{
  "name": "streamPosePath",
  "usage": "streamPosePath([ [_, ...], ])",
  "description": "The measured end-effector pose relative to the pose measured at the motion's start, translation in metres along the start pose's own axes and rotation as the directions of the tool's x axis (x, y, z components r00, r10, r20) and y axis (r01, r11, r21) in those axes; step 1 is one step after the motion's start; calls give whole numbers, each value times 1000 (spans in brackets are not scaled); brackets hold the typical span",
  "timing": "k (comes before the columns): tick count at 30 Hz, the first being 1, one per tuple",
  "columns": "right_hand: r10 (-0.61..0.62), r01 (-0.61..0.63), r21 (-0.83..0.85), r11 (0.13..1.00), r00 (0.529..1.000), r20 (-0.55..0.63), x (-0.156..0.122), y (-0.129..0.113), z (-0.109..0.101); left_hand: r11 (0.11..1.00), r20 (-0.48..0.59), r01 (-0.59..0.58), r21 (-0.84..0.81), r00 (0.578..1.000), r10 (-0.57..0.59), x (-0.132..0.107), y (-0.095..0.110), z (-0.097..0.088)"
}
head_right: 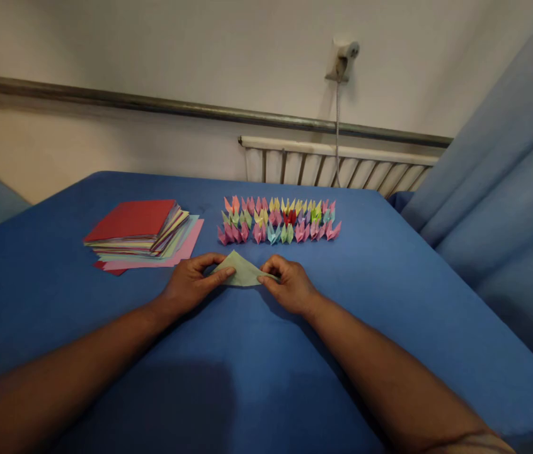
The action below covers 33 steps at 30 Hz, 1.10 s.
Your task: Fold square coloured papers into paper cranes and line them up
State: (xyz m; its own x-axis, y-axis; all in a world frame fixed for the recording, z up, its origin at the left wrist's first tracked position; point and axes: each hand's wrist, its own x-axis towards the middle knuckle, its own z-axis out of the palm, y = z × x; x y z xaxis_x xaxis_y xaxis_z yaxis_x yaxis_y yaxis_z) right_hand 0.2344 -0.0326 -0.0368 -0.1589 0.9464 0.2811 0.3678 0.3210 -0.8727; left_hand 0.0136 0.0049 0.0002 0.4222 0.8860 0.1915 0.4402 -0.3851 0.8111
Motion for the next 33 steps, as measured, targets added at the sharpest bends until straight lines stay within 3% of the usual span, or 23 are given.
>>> streamPosePath([
  [9, 12, -13, 31, 999, 999, 33, -1, -5, -1, 999, 27, -28, -20, 999, 28, -4, 6, 3],
  [33, -61, 55, -201, 978, 998, -22, -6, -16, 1, 999, 117, -31, -21, 993, 33, -8, 16, 2],
])
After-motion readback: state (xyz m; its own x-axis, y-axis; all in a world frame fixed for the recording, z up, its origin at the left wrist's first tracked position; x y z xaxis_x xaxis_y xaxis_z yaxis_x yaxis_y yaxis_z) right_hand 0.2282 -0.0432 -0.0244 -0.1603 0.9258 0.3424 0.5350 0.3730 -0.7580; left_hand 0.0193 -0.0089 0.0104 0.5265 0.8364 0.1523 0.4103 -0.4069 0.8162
